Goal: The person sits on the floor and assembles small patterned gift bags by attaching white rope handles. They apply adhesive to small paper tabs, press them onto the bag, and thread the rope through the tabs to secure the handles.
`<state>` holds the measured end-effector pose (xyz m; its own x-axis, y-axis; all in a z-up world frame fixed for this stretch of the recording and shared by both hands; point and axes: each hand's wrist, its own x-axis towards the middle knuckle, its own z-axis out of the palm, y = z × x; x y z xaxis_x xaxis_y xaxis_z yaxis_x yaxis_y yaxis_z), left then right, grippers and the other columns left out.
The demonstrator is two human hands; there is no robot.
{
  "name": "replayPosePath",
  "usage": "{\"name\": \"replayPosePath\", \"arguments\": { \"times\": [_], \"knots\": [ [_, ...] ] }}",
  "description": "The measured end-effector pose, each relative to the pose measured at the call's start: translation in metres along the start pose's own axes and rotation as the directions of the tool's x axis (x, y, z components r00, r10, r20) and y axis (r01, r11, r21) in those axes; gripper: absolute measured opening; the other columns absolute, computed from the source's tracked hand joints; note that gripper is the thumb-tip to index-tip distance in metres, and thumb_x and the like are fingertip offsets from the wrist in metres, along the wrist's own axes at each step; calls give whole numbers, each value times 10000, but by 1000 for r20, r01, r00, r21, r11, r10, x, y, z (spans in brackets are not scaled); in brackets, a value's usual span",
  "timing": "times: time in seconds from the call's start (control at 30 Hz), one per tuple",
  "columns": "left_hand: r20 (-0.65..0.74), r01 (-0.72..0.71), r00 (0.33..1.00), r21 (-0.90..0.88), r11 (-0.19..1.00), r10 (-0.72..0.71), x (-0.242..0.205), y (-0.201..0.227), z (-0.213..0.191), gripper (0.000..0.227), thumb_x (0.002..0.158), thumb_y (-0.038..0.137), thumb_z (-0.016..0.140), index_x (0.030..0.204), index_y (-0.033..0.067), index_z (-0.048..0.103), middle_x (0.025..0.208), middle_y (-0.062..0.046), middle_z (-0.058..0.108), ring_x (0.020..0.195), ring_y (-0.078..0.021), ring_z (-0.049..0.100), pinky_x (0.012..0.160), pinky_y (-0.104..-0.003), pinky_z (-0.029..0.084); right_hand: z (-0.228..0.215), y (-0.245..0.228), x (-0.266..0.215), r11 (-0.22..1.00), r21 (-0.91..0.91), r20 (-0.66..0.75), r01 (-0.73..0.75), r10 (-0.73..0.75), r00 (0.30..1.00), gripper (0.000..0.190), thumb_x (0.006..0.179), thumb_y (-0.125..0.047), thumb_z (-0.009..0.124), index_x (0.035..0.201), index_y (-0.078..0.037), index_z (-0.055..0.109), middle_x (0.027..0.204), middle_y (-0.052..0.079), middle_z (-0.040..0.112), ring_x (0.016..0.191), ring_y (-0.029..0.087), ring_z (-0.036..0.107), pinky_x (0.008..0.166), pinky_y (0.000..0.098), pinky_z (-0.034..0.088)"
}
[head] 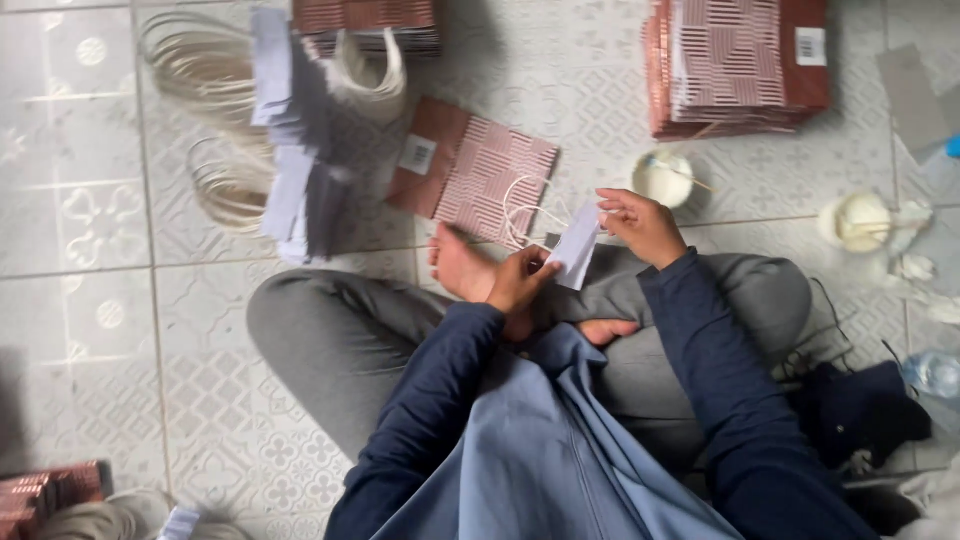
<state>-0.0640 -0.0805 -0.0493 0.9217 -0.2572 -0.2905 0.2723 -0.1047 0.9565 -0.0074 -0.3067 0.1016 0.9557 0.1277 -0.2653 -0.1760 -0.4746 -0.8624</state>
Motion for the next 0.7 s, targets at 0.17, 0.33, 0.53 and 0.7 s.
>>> {"name": "replayPosePath", "arguments": {
  "times": [0.17,0.33,0.53,0.7],
  "knots": [
    [51,81,997,-413,907,-66,-17,40,-16,232,879,105,814,1055,34,680,900,-72,669,752,-154,676,665,-280,606,-91,76,5,876,-463,-508,138,-389,768,332,911,-27,771,1244,-24,774,1025,171,659,799,293,688,656,322,608],
    [53,51,998,-515,855,-27,-30,97,-37,479,859,0,798,1301,54,621,836,-64,618,681,-154,669,650,-267,597,-143,158,20,743,-549,-457,-381,115,882,512,989,-579,681,1415,-296,651,1162,83,703,1080,356,679,867,470,573],
    [-60,104,984,-576,811,-169,-27,109,-46,318,907,45,717,1218,60,652,899,-19,600,752,-109,628,670,-218,585,-119,91,12,917,-360,-464,-170,-18,886,197,960,-132,704,1142,-137,778,768,49,727,735,176,719,688,298,575],
    [-81,107,979,-576,811,-186,-15,95,-49,151,1012,227,663,1088,99,690,960,5,694,810,-91,666,720,-267,587,-89,52,18,960,-220,-416,175,-254,873,232,951,-8,797,1174,-69,800,960,143,716,882,203,712,763,300,590]
  ]
}}
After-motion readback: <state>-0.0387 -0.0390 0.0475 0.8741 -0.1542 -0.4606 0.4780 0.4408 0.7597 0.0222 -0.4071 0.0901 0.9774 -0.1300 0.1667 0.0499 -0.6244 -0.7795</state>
